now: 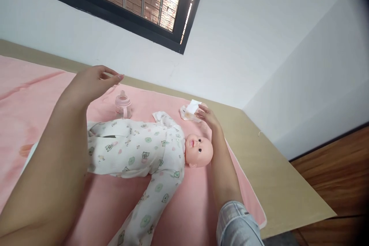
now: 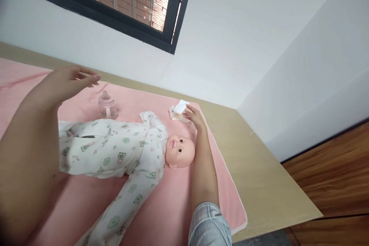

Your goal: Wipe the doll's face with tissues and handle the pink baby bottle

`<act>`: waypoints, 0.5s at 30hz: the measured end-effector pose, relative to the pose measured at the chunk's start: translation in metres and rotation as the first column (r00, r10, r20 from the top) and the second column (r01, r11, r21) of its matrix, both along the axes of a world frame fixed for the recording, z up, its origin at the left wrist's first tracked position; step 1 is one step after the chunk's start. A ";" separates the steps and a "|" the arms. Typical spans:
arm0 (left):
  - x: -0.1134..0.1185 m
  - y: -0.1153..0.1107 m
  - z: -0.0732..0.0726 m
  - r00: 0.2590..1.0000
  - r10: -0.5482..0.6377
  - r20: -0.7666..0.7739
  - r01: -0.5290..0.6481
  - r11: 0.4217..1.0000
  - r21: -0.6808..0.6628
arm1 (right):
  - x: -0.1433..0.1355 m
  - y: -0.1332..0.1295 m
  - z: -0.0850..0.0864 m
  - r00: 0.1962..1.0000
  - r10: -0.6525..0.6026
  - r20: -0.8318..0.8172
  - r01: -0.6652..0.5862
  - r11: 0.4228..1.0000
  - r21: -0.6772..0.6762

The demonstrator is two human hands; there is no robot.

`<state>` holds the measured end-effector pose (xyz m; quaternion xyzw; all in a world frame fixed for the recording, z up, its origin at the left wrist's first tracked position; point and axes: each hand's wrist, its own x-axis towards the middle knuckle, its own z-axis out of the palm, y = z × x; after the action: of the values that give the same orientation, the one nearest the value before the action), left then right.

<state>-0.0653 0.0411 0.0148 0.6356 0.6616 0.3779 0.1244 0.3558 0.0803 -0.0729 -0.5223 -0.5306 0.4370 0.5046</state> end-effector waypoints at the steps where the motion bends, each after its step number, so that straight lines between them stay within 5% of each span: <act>1: -0.002 0.002 -0.001 1.000 0.004 -0.007 -0.005 1.000 -0.010 | 0.001 0.001 -0.002 1.000 0.003 0.004 -0.003 0.999 -0.051; 6: -0.009 0.008 -0.007 1.000 -0.001 0.001 0.001 0.997 -0.078 | 0.010 -0.005 -0.010 0.997 -0.047 0.064 0.052 0.995 -0.081; 11: -0.020 0.019 -0.017 1.000 -0.018 -0.017 0.015 0.989 -0.148 | 0.025 -0.008 -0.022 0.981 -0.187 0.048 0.184 0.981 0.057; 15: -0.033 0.032 -0.032 0.994 -0.067 -0.085 0.047 0.977 -0.210 | 0.038 -0.008 -0.040 0.919 -0.375 0.122 0.346 0.914 0.211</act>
<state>-0.0985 0.0736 -0.0172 0.6544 0.6840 0.2735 0.1705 0.3943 0.0720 -0.1124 -0.5955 -0.5018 0.2418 0.5789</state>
